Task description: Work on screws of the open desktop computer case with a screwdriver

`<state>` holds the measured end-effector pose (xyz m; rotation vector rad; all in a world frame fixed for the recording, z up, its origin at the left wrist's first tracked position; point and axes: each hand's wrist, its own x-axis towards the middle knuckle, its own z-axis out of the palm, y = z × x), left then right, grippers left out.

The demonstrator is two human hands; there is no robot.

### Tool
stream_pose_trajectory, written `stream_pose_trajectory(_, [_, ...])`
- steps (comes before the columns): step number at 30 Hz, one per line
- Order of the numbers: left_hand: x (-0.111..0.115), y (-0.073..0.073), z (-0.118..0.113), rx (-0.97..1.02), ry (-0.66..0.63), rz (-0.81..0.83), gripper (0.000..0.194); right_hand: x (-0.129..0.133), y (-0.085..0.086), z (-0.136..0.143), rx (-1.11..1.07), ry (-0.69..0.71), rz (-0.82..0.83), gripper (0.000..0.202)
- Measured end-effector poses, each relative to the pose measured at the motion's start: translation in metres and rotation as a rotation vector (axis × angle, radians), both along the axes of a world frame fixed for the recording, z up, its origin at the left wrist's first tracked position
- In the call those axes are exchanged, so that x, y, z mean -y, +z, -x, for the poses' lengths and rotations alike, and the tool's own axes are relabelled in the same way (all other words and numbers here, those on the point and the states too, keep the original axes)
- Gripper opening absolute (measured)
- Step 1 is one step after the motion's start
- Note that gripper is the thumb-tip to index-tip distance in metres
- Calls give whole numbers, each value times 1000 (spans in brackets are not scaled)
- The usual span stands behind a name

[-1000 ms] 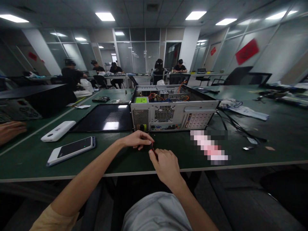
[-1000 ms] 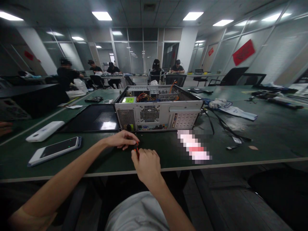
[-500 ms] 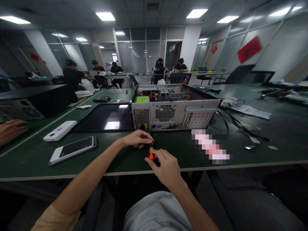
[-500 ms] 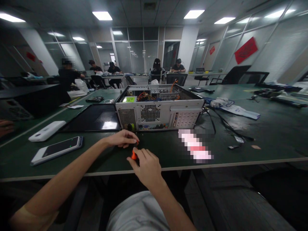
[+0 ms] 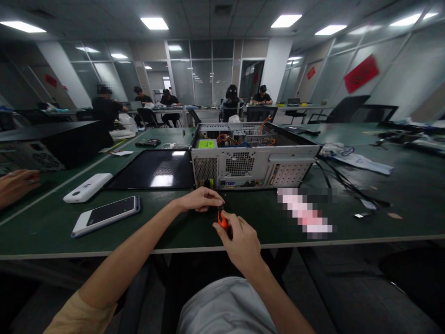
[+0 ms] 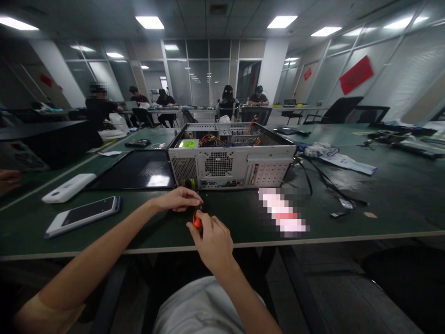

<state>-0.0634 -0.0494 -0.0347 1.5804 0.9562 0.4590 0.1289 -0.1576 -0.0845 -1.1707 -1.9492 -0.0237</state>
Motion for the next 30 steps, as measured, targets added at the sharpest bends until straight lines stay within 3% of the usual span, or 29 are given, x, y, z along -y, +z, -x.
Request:
stream_pose_trajectory(7, [-2, -4, 2, -10, -47, -43, 52, 0, 6, -4, 27, 73, 17, 26])
stream_pose_trajectory(11, [2, -4, -1, -56, -18, -120, 51, -2, 7, -5, -3, 152, 66, 33])
stream_pose_trajectory(17, [4, -3, -5, -85, 20, -211, 51, -5, 3, -7, -100, 241, 33, 14])
stream_pose_trajectory(25, [5, -4, -6, -88, 27, -220, 51, -4, 2, -9, -99, 251, -11, 10])
stream_pose_trajectory(27, [5, -4, -5, -102, 36, -279, 48, -4, 2, -9, -98, 250, -21, 12])
stream_pose_trajectory(30, [5, -3, -4, -207, 92, -512, 43, -4, 1, -10, -57, 255, -18, 16])
